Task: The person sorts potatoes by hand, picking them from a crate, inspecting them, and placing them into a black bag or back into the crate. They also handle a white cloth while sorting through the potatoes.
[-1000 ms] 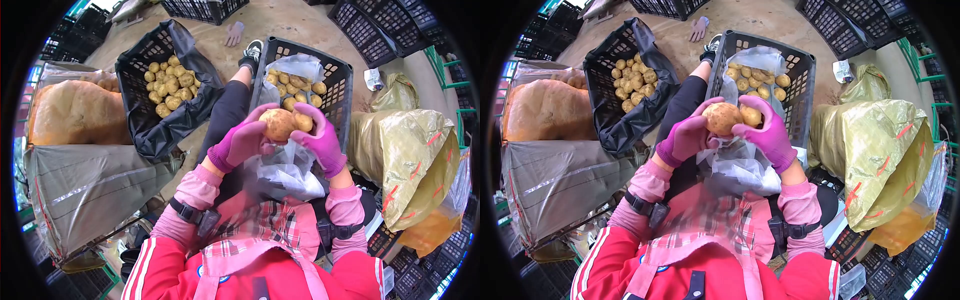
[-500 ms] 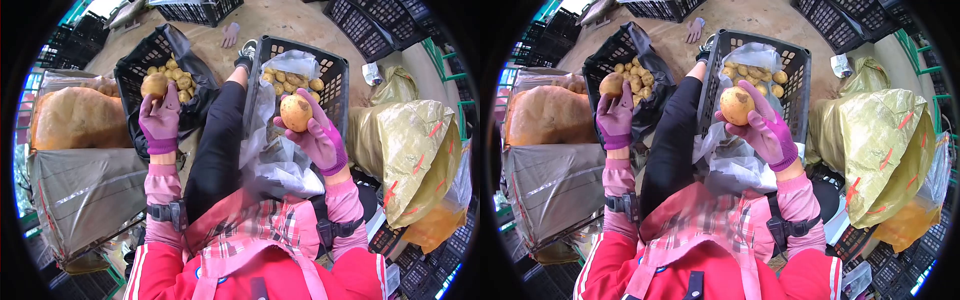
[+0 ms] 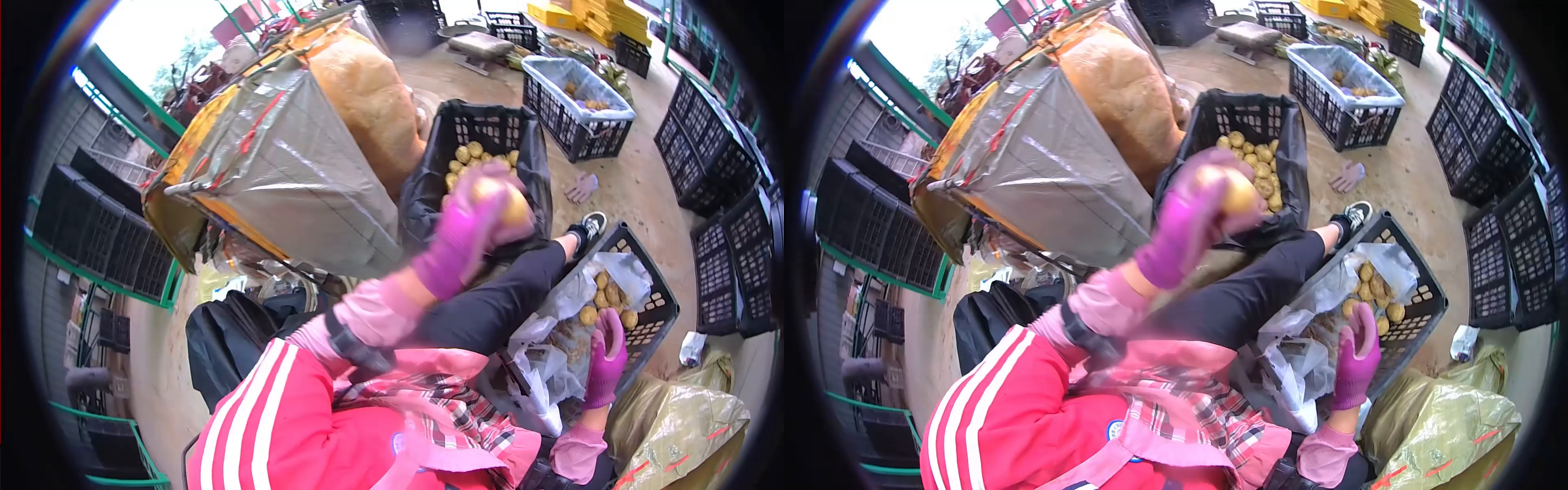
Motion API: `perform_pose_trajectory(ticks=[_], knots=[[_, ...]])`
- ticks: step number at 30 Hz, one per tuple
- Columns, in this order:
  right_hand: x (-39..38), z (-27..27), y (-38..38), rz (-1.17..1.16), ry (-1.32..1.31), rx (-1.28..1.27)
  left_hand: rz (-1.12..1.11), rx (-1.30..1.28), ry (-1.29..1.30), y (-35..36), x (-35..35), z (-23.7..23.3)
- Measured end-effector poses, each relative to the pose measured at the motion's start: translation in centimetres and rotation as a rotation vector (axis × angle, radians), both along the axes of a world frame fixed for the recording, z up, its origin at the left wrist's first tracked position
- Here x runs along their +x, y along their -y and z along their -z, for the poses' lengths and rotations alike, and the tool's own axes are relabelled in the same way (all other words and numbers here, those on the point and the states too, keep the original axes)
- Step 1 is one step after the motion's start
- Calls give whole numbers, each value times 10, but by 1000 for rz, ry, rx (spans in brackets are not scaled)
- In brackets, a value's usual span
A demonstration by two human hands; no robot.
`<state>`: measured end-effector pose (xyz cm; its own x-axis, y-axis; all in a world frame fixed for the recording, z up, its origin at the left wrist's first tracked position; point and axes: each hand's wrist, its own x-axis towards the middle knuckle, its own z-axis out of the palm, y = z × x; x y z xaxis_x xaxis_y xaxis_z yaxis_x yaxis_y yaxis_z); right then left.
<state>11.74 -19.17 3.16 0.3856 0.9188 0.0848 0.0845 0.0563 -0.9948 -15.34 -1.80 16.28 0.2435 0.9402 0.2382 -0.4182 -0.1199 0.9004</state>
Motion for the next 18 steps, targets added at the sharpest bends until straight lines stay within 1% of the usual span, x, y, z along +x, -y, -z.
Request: perform_pose_trajectory(ticks=[1, 2, 3, 4, 5, 6, 7, 8, 9, 10, 11, 12, 13, 14, 15, 17, 18], knots=[[2, -3, 1, 28, -20, -25, -154, 98, -91, -11, -39, -36], [5, -2, 0, 28, -2, -17, -283, 189, 92, -32, -71, -57], [6, -3, -1, 32, 20, -16, -374, 287, 201, -57, -111, -79], [3, -7, -2, 11, 65, -14, -459, 282, 445, -73, -146, -103], [-1, -11, -3, -5, 111, -14, -570, 253, 499, -82, -177, -125], [-4, -14, -4, -15, 154, -17, -636, 235, 619, -92, -202, -135], [-8, -14, -7, -52, 158, 5, -456, -44, 838, -89, -218, -146], [-10, -10, -10, -72, 164, 14, -225, -86, 804, -91, -229, -141], [-9, -9, -6, -76, 175, 4, 16, -151, 773, -82, -207, -134], [-9, -8, -3, -56, 155, 10, -92, -79, 657, -73, -168, -112], [-13, -10, -3, -33, 139, 10, 68, -121, 561, -61, -134, -91], [-7, -6, -1, -70, 150, -52, 127, -208, 433, -54, -104, -64], [0, 4, 0, -43, 272, -80, 209, -288, 300, -50, -71, -37], [-3, -6, 3, -32, 185, -150, 268, -342, 204, -43, -38, -2], [3, 12, 4, -25, 251, -172, 325, -379, 107, -37, -8, 28], [10, 19, 5, -79, 361, -382, 572, -575, 9, -15, 46, 61], [13, 37, 3, -97, 476, -444, 674, -582, -43, -8, 68, 81]])
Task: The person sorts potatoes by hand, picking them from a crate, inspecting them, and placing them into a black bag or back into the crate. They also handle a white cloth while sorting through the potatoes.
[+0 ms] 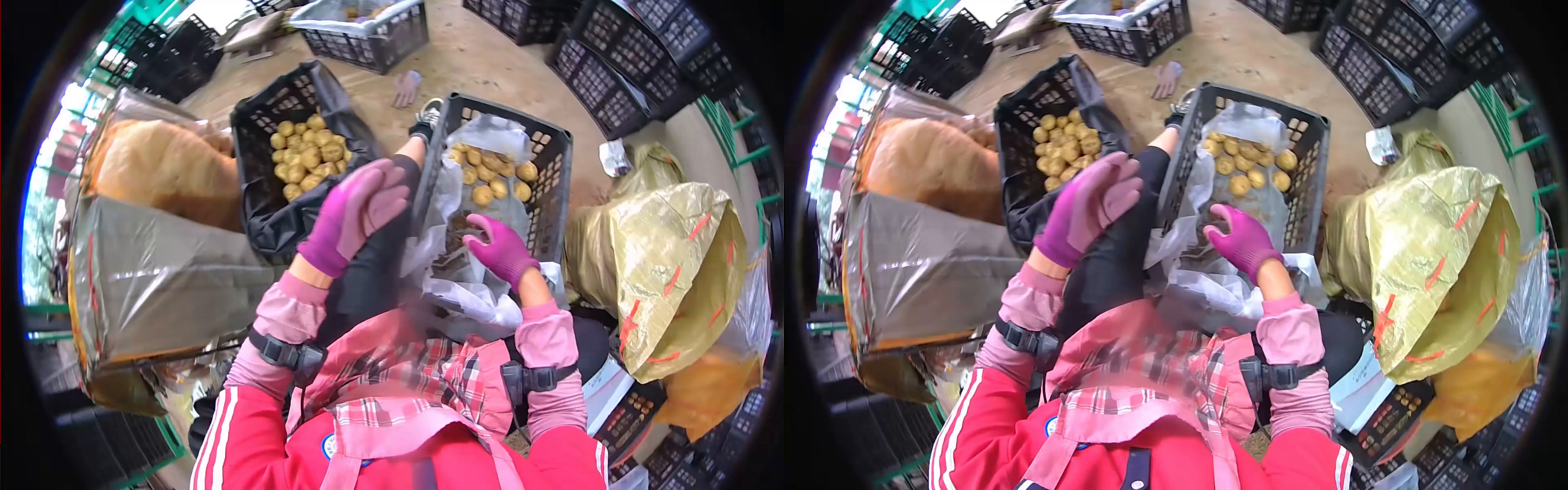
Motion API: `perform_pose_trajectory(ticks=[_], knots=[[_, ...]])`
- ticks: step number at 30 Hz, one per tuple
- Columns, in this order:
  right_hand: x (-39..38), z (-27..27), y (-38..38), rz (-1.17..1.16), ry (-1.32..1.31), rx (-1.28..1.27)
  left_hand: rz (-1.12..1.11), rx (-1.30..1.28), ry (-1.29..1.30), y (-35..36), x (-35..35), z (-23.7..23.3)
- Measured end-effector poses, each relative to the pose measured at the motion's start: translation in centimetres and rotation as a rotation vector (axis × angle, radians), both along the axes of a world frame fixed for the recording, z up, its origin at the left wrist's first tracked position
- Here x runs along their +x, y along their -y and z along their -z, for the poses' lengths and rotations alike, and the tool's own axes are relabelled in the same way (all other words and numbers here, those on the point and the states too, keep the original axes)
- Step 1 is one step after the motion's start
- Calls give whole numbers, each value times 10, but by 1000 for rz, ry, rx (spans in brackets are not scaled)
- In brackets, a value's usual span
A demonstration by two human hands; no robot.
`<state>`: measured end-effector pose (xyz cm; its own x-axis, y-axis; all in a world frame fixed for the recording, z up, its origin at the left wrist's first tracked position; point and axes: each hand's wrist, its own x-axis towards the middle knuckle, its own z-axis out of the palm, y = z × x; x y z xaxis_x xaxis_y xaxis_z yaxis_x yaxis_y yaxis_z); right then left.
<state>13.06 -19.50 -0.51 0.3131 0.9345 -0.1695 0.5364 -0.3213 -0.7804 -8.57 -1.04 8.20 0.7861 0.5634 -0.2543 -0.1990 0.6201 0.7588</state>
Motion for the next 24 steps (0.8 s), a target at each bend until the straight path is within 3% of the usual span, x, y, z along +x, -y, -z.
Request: perform_pose_trajectory(ticks=[3, 8, 11, 15, 20, 23, 24], knots=[[11, 42, -12, -48, 168, -406, 250, 59, -153, 14, 54, 31], [74, 121, -63, 166, 339, -506, 260, 37, -256, 20, 77, 90], [106, 155, -99, 216, 478, -587, 278, 1, -242, 17, 79, 72], [115, 198, -129, 70, 665, -779, 276, -28, -303, 13, 84, 77], [127, 203, -131, 95, 486, -695, 236, -36, -328, 12, 90, 77], [137, 158, -111, 70, -178, -333, 141, 56, -336, 14, 89, 92], [135, 148, -100, 73, -278, -198, 71, -16, -334, 17, 89, 91]])
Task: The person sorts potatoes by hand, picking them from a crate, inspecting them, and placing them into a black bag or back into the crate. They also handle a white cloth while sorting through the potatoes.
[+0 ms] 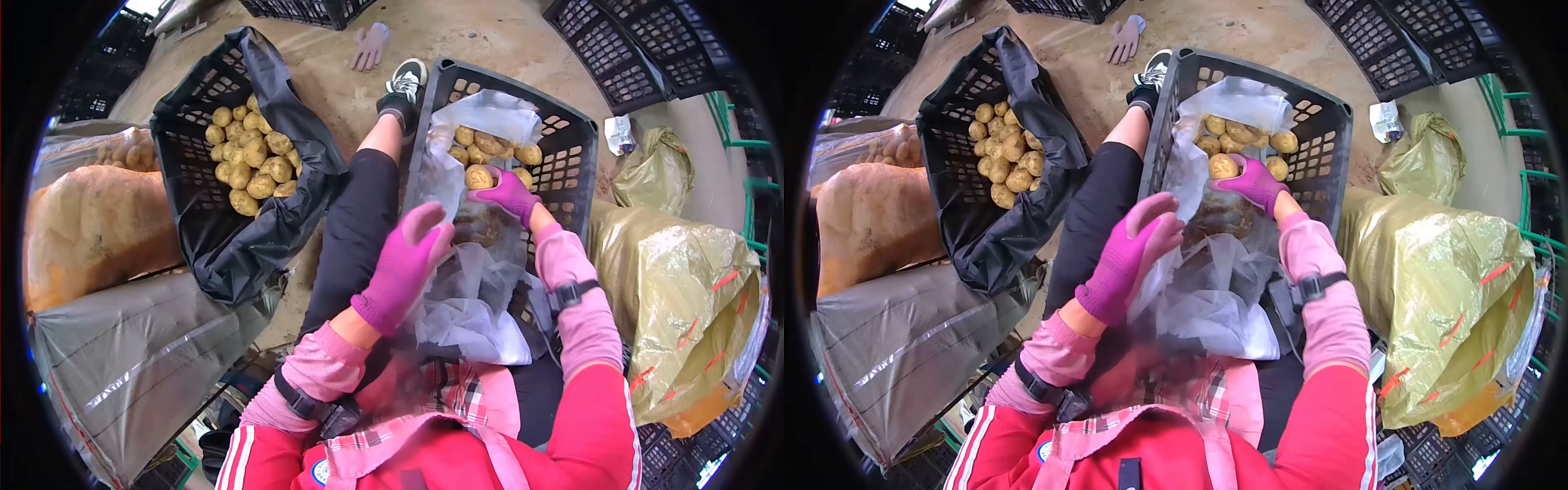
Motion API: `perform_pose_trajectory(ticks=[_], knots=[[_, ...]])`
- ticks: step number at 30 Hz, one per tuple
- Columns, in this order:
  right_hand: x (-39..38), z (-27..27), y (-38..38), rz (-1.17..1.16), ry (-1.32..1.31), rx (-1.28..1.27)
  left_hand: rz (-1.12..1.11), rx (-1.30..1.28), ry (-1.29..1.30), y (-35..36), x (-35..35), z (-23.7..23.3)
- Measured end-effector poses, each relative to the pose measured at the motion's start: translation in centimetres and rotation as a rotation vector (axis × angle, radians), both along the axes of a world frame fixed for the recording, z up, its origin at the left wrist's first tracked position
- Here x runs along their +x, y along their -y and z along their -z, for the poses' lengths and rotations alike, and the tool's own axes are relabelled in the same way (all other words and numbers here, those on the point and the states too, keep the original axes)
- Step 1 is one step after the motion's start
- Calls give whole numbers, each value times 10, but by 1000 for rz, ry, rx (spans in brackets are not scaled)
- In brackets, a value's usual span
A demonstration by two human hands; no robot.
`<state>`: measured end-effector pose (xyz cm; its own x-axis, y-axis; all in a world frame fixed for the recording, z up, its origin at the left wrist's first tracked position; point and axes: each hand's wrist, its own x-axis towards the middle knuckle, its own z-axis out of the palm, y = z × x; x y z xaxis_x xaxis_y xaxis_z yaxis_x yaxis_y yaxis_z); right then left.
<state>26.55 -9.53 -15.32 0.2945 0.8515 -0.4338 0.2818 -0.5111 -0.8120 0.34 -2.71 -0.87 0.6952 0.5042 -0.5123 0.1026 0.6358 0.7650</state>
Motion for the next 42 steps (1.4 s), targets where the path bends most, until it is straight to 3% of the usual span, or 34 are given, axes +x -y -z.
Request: perform_pose_trajectory(ticks=[3, 6, 8, 10, 14, 16, 18, 19, 21, 22, 24, 27, 29, 30, 33, 36, 38, 41, 42], knots=[[-34, -115, 28, 33, -707, 86, -32, -38, -6, 3, -1, 5], [-77, -163, 54, 185, -1129, 239, 214, 227, 126, 5, -2, 35], [-102, -181, 60, 200, -1067, 426, 322, 275, 222, 3, 1, 10], [-114, -181, 68, 290, -1111, 540, 293, 318, 229, 5, -3, 14], [-119, -203, 70, 362, -643, 442, 180, 202, 226, 6, -6, 38], [-122, -188, 70, 335, -265, 455, 148, 122, 238, 5, -3, 54], [-123, -185, 68, 264, 66, 459, 184, 250, 236, 5, -2, 57], [-126, -186, 67, 258, 87, 471, 225, 448, 215, 4, -5, 59], [-129, -185, 64, 244, 126, 496, 240, 412, 204, 1, -8, 56], [-129, -183, 63, 239, 149, 491, 212, 178, 214, 0, -10, 54], [-128, -181, 62, 228, 198, 480, 236, -27, 225, -2, -10, 40], [-124, -179, 65, 191, 180, 459, 379, -104, 184, -2, -9, 2], [-120, -176, 69, 119, 88, 477, 435, -374, 94, -1, -4, -33], [-118, -175, 72, 84, 41, 487, 439, -380, 97, 0, -4, -32], [-116, -180, 74, 130, -465, 585, 420, -371, 133, 1, -6, -22], [-121, -199, 69, -40, 166, 486, 403, 12, 211, 9, 1, -7], [-122, -199, 71, -28, 111, 439, 436, 467, 267, 11, 0, -9], [-125, -193, 68, 42, 56, 467, 344, -398, 223, 6, -5, -22], [-126, -193, 66, 63, 66, 482, 338, -338, 231, 8, -6, -23]])
